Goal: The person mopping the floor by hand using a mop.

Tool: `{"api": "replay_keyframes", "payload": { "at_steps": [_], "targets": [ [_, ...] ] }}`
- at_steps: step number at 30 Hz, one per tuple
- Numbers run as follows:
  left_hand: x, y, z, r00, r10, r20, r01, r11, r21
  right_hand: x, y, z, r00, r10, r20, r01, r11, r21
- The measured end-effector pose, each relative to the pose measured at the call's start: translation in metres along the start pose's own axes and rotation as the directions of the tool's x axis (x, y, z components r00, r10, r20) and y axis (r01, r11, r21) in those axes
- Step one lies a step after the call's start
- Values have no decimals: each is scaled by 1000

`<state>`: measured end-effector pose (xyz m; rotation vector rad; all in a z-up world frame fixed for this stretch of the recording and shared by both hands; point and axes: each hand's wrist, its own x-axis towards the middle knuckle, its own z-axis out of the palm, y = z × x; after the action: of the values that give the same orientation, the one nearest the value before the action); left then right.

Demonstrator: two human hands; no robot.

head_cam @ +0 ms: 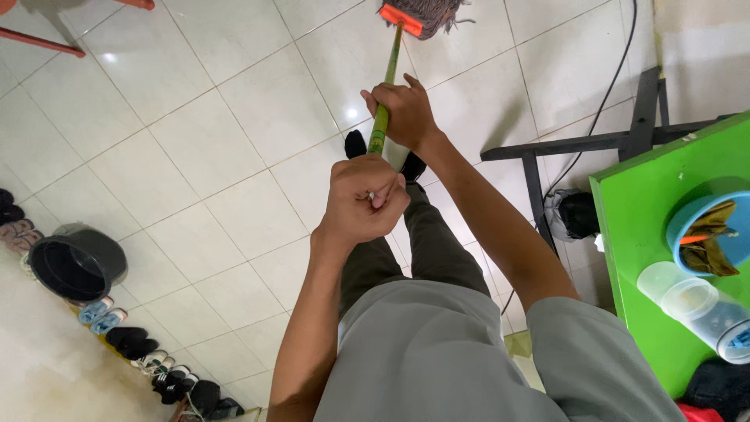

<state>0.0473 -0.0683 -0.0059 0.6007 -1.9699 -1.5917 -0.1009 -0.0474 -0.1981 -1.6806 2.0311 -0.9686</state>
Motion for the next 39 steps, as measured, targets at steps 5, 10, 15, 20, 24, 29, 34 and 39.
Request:
{"api": "replay_keyframes", "payload": {
  "at_steps": [5,10,15,20,24,29,34,39],
  "targets": [
    [15,-21,-1,1000,20,-24,-21,999,-29,23,19,-1,994,82,75,-81,997,-14],
    [26,-61,5,999,-16,36,15,1000,16,45,53,7,930,327,167,-337,941,30],
    [46,-92,22,999,-41,29,41,999,12,55,98,20,883,419,210,-414,908,-70],
    [73,-104,32,999,-18,43,18,1000,8,67,126,18,906,399,140,-399,916,-33],
    [79,-96,32,998,-6,63,4,1000,26,64,124,13,919,382,97,-387,921,34],
    [73,-76,18,993,-107,50,113,984,-139,62,95,-1,930,362,62,-356,930,-93],
    [72,-54,9,995,-95,0,94,990,-103,51,61,-21,834,515,197,-469,850,-238],
    [76,-38,19,996,-10,91,16,998,-63,31,64,-27,966,216,-140,-232,966,-112]
  ]
}}
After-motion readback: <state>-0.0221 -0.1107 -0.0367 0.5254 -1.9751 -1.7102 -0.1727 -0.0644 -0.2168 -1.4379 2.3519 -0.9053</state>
